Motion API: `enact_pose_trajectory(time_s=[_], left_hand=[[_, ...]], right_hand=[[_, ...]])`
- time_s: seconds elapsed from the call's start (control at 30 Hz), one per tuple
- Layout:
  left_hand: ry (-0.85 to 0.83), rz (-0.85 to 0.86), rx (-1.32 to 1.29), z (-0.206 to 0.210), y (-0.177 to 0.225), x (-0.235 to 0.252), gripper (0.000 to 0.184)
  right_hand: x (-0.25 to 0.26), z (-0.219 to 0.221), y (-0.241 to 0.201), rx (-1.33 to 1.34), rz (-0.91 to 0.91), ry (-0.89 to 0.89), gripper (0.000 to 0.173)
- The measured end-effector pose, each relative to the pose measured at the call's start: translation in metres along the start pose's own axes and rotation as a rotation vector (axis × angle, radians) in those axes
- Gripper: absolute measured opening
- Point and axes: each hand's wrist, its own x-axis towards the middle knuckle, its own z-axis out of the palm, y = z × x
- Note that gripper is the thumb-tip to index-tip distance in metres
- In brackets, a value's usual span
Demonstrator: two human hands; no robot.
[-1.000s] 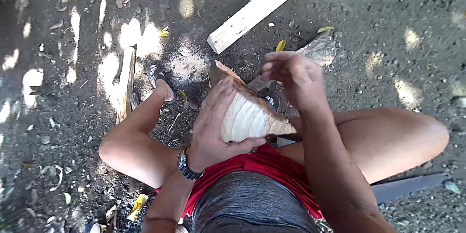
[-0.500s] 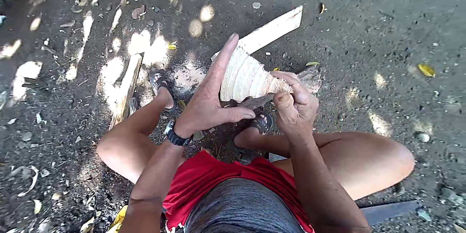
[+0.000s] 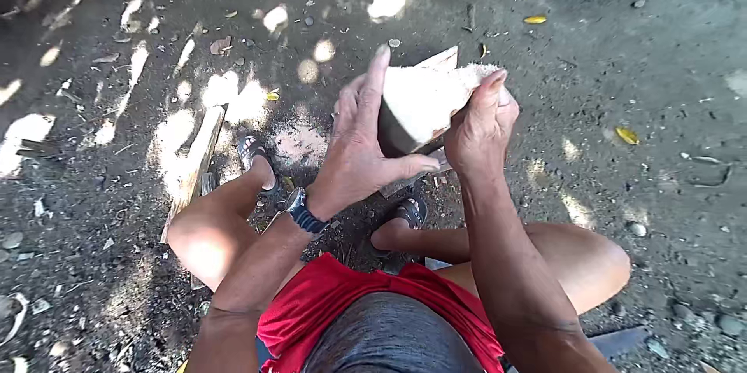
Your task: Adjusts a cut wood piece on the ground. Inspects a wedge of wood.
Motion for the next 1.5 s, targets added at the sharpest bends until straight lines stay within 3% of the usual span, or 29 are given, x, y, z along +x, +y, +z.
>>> enact_pose_trajectory(time_s=[0.13,0.37,0.7,0.87,0.97,1.5], left_hand=[[-0.183,0.013,-0.183,-0.007,-0.012,-0.001,0.102],[-0.032,-0.061,-0.143,-0.012,-0.014,-0.008,0.072],[0.003,-0.015,-0.052,-0.024,-0.016,-0.014,0.057],[0.028,0.042,-0.069,-0.021,-0.009,-0.021,0.04],[0.015,0.07,0.011,-0.019,-0.003,-0.032,0.05],[0.028,0.104,0.107,-0.021,0.001,-0.038,0.052]], right_hand=[[0.016,-0.012,0.013,0.155,0.139,-0.031,0.051],[0.023,0.015,0.017,0.372,0.113,-0.054,0.042],[0.029,0.041,0.022,0.108,0.106,0.141,0.054],[0.027,0.052,-0.001,0.288,0.241,0.188,0.051],[0.025,0.049,0.015,0.51,0.255,0.089,0.062],[0.006,0.047,0.02,0.332,0.132,0.087,0.06]])
